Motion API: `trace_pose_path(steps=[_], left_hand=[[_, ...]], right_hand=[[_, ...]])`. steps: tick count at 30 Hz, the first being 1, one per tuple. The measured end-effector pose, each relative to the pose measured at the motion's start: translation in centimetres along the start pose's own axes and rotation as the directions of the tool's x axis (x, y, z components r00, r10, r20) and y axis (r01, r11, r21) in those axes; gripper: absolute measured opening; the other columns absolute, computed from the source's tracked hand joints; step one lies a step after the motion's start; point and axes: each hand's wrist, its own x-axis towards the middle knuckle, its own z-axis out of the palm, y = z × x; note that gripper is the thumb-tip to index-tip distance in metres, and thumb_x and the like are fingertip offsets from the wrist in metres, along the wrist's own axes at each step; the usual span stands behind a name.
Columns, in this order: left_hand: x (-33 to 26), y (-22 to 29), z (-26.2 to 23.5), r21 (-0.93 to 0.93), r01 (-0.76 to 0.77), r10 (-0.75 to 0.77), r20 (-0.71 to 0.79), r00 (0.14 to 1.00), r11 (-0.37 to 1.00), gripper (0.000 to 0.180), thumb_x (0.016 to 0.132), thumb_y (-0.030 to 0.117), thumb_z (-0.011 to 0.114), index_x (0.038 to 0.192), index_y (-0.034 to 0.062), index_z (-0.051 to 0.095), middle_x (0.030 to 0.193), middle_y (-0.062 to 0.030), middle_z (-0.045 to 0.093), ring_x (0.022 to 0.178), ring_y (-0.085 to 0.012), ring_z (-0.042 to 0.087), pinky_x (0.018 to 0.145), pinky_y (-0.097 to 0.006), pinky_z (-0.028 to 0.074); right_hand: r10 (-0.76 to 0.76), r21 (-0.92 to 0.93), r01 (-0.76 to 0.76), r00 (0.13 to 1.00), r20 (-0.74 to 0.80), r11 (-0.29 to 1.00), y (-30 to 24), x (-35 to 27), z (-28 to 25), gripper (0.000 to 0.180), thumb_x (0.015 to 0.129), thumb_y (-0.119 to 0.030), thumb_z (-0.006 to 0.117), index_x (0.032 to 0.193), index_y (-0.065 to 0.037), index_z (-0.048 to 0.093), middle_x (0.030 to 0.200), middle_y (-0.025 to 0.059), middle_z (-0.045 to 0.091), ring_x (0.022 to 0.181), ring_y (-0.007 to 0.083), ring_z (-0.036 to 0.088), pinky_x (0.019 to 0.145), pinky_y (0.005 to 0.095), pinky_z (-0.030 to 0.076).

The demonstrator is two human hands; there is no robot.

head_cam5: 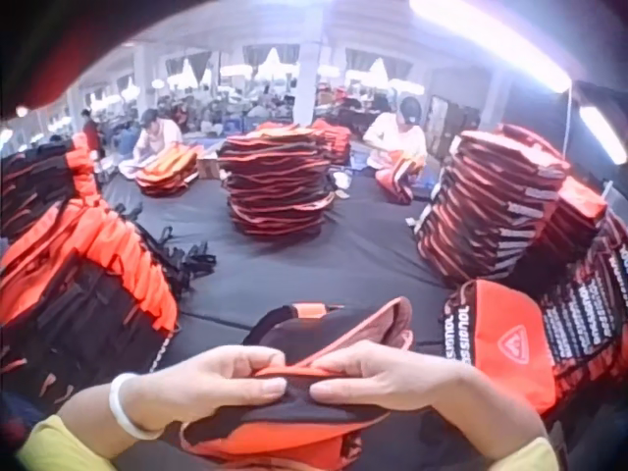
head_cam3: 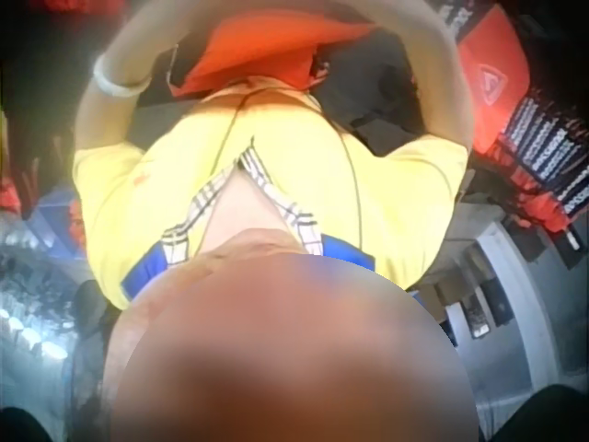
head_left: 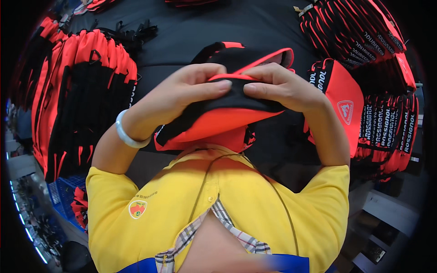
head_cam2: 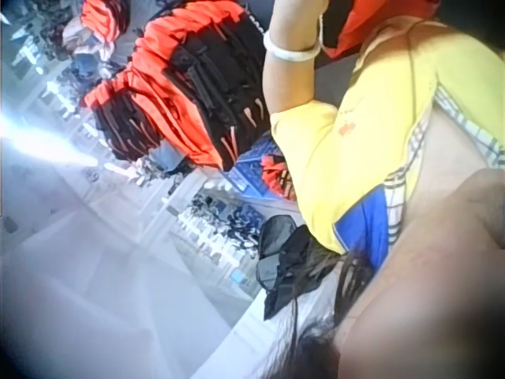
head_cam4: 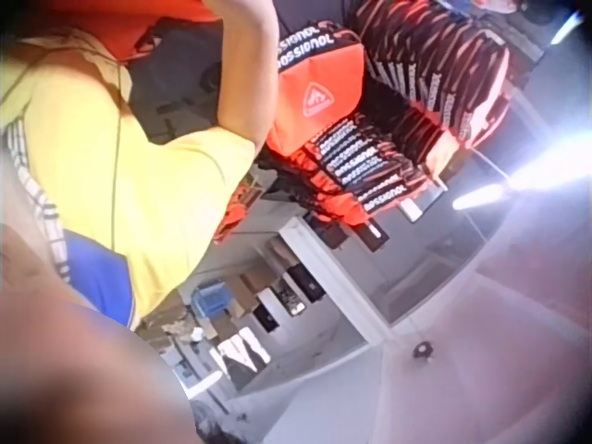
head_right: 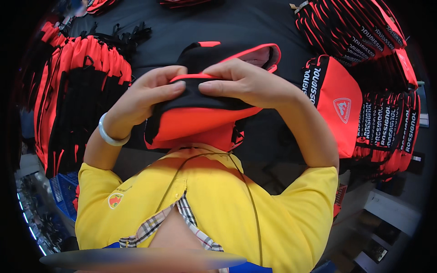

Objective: Checking and organizing red backpacks at a production or sorting facility.

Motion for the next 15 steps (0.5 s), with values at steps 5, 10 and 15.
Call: trace_pose_path(steps=[5, 10, 15], left_hand=[[-4.9, 1.2, -5.6, 0.174, -0.208, 0.269, -0.506, 0.819, 0.962, 0.018, 0.092, 0.019, 0.063, 0.1, 0.0027, 0.062, 0.091, 0.0006, 0.06, 0.086, -0.0066, 0.057, 0.077, -0.02, 0.044], [-10.4, 0.0, -17.0, 0.995, 0.077, 0.767, -0.099, 0.634, 0.064, 0.03, 0.093, 0.016, 0.06, 0.119, 0.0013, 0.062, 0.108, -0.0118, 0.065, 0.1, -0.0182, 0.064, 0.088, -0.028, 0.05], [-9.5, 0.1, -22.2, 0.398, -0.141, 0.383, -0.633, 0.673, 0.906, 0.031, 0.097, 0.017, 0.052, 0.123, 0.001, 0.061, 0.114, -0.0097, 0.062, 0.097, -0.0158, 0.064, 0.085, -0.027, 0.05]], right_hand=[[-0.005, -0.271, 0.025, 0.997, 0.073, 0.962, 0.2, -0.7, -4.8, 0.028, 0.092, -0.019, 0.064, 0.107, 0.004, 0.063, 0.087, -0.0055, 0.059, 0.08, 0.0007, 0.05, 0.071, 0.0177, 0.043], [-0.153, -0.182, 0.144, 0.987, -0.037, 0.973, 1.5, -0.8, -7.3, 0.028, 0.095, -0.027, 0.058, 0.083, -0.003, 0.061, 0.074, -0.0087, 0.054, 0.067, -0.0019, 0.047, 0.061, 0.0149, 0.04], [-0.151, -0.02, 0.149, 0.984, -0.098, 0.989, 1.7, 0.5, -6.5, 0.025, 0.097, -0.028, 0.056, 0.085, -0.007, 0.059, 0.076, -0.0095, 0.053, 0.065, -0.0031, 0.046, 0.059, 0.0149, 0.039]])
